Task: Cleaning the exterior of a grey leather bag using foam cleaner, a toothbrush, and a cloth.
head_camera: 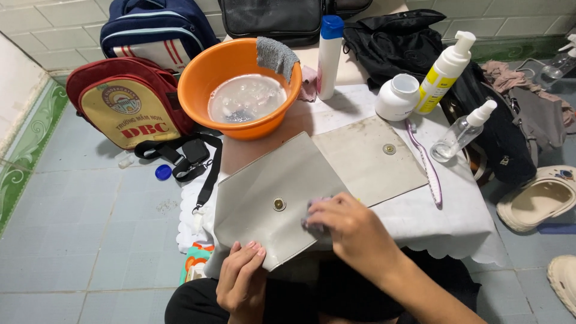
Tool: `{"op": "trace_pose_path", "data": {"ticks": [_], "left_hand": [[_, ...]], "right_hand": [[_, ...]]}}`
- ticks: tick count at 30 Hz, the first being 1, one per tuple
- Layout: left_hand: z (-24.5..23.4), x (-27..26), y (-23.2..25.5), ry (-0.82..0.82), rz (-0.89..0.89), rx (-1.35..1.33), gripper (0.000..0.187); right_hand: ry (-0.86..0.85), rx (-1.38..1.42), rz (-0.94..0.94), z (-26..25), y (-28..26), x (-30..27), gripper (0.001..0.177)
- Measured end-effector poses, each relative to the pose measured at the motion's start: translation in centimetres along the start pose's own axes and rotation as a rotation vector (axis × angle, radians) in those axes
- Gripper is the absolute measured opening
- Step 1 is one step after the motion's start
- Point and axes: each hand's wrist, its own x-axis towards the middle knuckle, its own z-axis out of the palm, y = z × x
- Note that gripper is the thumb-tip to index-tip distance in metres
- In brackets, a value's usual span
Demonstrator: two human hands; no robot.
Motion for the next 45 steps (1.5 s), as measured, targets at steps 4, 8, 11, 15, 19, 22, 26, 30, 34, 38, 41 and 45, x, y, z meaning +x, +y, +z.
{"op": "trace_pose_path", "data": {"ticks": [4,8,11,15,19,22,26,30,34,38,41,45], "left_hand": [[0.0,0.1,0.0,-0.003,-0.009,-0.011,0.019],[-0.2,0.2,-0.1,0.001,-0.006,-0.024,0.023],[-0.1,0.3,-0.1,0.015,-0.006,-0.031,0.02],[-0.1,-0.2,-0.6,0.008,-0.042,-0.021,0.019],[-0.4,0.1,-0.3,-0.03,-0.056,-0.032,0.021],[-1.7,0.1,-1.3,-0.188,0.003,-0.061,0.042],[-2.6,0.2,-0.7,-0.228,0.048,-0.1,0.078],[-1.2,7.6,4.9,-0.211,0.144,0.024,0.031],[3.3,15.4,8.6,-0.315,0.334,0.161,0.019],[9.7,17.7,5.3,-0.543,0.359,0.288,0.027],[12.2,18.5,4.5,-0.884,0.278,0.312,0.032],[13.9,18.1,4.7,-0.921,0.24,0.388,0.017]], "right_hand": [[0.142,-0.168,0.011,0.6,2.0,2.2,0.038],[0.236,-0.177,0.087,0.9,3.7,5.3,0.032],[0.185,0.056,0.221,-1.2,3.9,6.4,0.033],[0.451,0.213,0.272,-5.0,2.6,4.2,0.027],[0.536,0.607,0.503,-7.1,3.4,-1.0,0.033],[0.692,1.232,0.503,-7.2,6.6,-6.2,0.035],[0.768,1.518,0.518,-6.9,7.9,-9.3,0.04],[0.745,1.719,0.48,-5.0,10.4,-11.4,0.042],[0.623,1.809,0.476,-3.5,12.2,-11.3,0.04],[0.609,1.767,0.533,-3.7,12.3,-11.4,0.043],[0.604,1.753,0.532,-3.9,11.9,-11.2,0.04],[0.602,1.695,0.631,-4.1,11.7,-11.3,0.04]]}}
